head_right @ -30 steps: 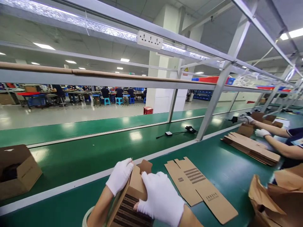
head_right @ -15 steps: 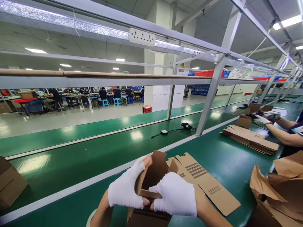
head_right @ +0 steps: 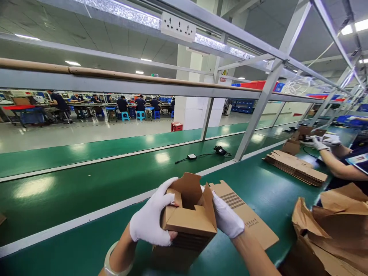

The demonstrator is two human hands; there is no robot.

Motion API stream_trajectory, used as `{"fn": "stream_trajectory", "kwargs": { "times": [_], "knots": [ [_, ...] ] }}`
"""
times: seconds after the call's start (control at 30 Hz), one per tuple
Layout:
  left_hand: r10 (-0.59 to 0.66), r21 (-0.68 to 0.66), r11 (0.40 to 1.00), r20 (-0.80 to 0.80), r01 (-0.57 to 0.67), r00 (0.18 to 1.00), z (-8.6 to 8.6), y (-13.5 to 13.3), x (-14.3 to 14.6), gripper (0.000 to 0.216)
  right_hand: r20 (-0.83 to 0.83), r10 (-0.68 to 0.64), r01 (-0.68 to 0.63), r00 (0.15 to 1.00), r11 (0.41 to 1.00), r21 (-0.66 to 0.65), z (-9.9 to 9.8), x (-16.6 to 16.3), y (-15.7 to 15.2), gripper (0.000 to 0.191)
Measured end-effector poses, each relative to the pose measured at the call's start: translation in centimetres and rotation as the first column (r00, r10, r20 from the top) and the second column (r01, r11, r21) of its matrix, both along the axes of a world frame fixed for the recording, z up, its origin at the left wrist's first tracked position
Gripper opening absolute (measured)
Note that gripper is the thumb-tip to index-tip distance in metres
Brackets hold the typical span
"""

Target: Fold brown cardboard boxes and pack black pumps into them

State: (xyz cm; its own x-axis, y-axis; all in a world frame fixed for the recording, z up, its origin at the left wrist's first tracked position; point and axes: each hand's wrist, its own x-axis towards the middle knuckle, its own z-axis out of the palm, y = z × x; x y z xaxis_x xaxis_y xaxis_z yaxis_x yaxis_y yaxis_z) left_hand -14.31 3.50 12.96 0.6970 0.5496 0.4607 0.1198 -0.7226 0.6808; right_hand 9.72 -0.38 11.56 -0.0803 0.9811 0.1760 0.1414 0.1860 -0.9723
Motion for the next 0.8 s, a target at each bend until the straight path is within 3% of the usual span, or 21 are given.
{"fn": "stream_trajectory", "kwargs": {
  "times": [0.1, 0.17, 0.27, 0.4, 0.47, 0.57, 0.7, 0.8],
  "knots": [
    [0.03, -0.005, 1.0, -0.044, -0.03, 0.999, -0.2, -0.3, 0.6, 0.05, -0.179, 0.157, -0.185, 0.971, 0.971, -0.154, -0.6, -1.7, -0.1, 0.045],
    [0.045, 0.001, 0.999, -0.056, -0.045, 0.997, 0.0, -0.5, 0.7, 0.051, -0.198, 0.15, -0.191, 0.969, 0.96, -0.205, -1.0, -2.2, -0.1, 0.048],
    [-0.003, 0.018, 1.0, 0.031, 0.003, 1.0, 0.3, -0.7, 0.6, 0.05, -0.086, 0.152, -0.164, 0.985, 0.975, -0.15, -0.7, -1.1, 0.1, 0.05],
    [-0.062, 0.016, 0.998, 0.156, 0.06, 0.986, 0.1, -0.5, 0.3, 0.048, 0.176, 0.328, -0.332, 0.928, 0.943, -0.008, 1.7, 1.6, 0.5, 0.052],
    [-0.058, 0.0, 0.998, 0.096, 0.058, 0.994, -0.2, -0.3, 0.2, 0.052, 0.403, 0.326, -0.347, 0.855, 0.938, -0.021, 3.4, 1.8, 0.5, 0.05],
    [-0.061, 0.005, 0.998, 0.027, 0.061, 0.998, -0.5, -0.3, 0.3, 0.054, 0.716, 0.251, -0.285, 0.651, 0.956, -0.077, 5.4, 0.2, 0.4, 0.054],
    [-0.055, 0.042, 0.998, 0.071, 0.052, 0.996, -0.1, -0.9, 0.1, 0.053, 0.854, 0.198, -0.184, 0.481, 0.975, -0.122, 6.1, -3.3, 0.0, 0.042],
    [-0.098, 0.081, 0.993, 0.124, 0.089, 0.987, 0.5, -1.3, -0.3, 0.062, 0.932, 0.029, -0.073, 0.361, 0.997, -0.003, 5.4, -5.0, -0.6, 0.035]
  ]
}}
